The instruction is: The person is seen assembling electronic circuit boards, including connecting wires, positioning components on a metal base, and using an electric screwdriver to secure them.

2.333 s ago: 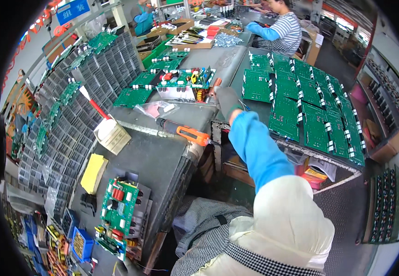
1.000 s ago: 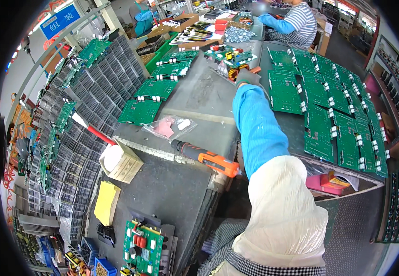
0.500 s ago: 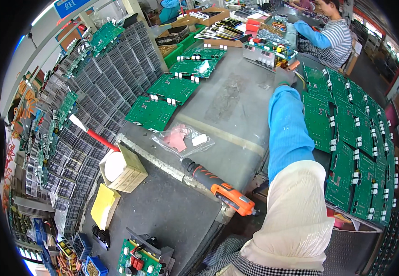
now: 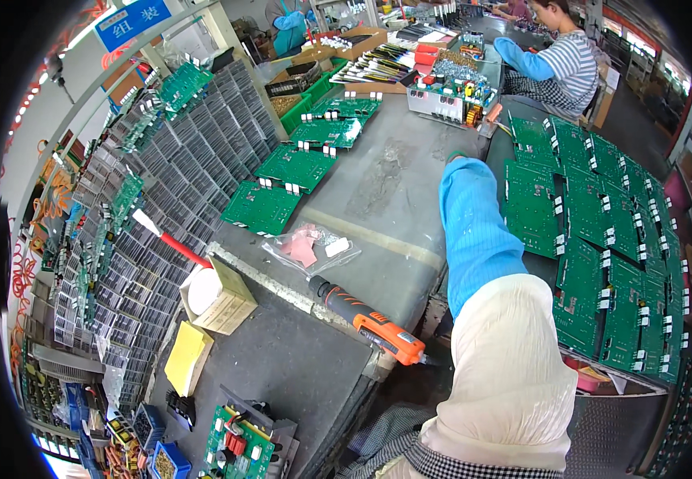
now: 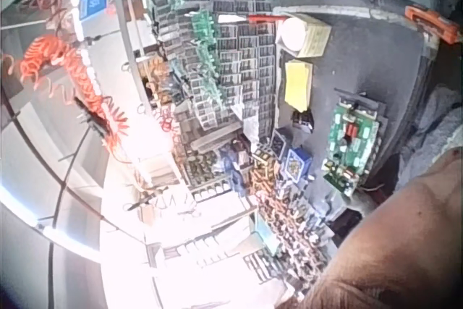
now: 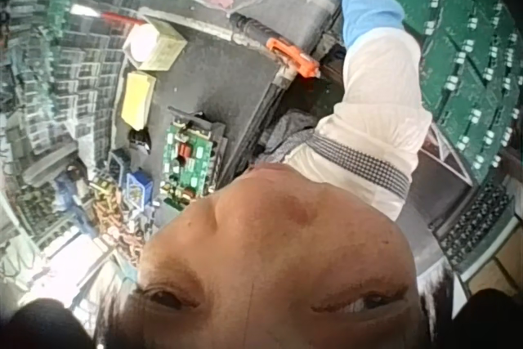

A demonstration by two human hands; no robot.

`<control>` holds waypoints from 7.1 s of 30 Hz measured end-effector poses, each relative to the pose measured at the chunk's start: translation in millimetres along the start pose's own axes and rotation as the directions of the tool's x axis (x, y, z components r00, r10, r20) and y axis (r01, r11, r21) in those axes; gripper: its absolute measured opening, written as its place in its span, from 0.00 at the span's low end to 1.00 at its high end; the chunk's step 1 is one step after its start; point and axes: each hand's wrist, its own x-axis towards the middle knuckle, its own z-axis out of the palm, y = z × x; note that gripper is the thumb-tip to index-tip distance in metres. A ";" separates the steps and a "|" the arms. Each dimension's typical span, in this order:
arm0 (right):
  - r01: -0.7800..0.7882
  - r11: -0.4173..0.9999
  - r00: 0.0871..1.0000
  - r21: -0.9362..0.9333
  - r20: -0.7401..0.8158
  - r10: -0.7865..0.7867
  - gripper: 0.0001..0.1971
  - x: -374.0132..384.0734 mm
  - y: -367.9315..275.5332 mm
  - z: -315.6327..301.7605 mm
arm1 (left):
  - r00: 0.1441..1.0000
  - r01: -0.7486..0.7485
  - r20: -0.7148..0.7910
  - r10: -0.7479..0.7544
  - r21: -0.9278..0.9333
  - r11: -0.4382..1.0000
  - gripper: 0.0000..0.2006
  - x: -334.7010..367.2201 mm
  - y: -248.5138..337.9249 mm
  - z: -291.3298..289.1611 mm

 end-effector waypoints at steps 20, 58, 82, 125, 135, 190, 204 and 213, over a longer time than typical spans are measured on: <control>0.973 0.184 -0.061 0.141 0.922 -0.382 0.19 -293.4 -240.4 -295.7 | 0.970 -0.001 0.234 0.071 -0.287 0.958 0.09 23.3 -69.7 -102.6; -0.175 -0.428 -0.930 0.887 -0.291 -0.224 0.11 -418.8 -322.7 -528.5 | 0.953 0.192 0.273 -0.128 -0.219 0.957 0.10 23.7 -38.4 -107.0; -0.062 -0.229 -0.949 0.971 -0.129 -0.288 0.14 -413.0 -284.9 -496.1 | 0.902 0.227 0.385 -0.193 -0.043 0.973 0.21 35.0 -49.4 -131.1; -0.611 0.772 -0.457 -0.176 0.875 -0.161 0.26 -506.6 -92.1 -504.3 | 0.750 0.131 0.633 0.193 -0.427 0.895 0.36 161.4 -2.0 -34.3; -0.621 0.715 -0.496 -0.322 0.868 -0.040 0.24 -491.6 -97.8 -507.7 | 0.742 0.210 0.645 0.184 -0.483 0.850 0.43 161.8 -11.5 7.0; -0.635 0.271 0.770 0.723 0.617 0.159 0.24 -292.8 -41.6 -317.0 | 0.266 0.271 0.870 0.416 -0.481 0.833 0.43 -27.3 202.5 446.6; -0.416 0.280 0.869 0.865 0.288 0.402 0.29 -227.5 -59.4 -171.7 | 0.327 0.233 0.860 0.391 -0.474 0.849 0.37 66.3 86.6 172.3; -0.545 0.654 0.832 0.525 0.239 0.501 0.33 -120.5 -40.0 -108.9 | 0.717 0.359 0.686 0.126 -0.517 0.777 0.31 58.9 21.0 0.3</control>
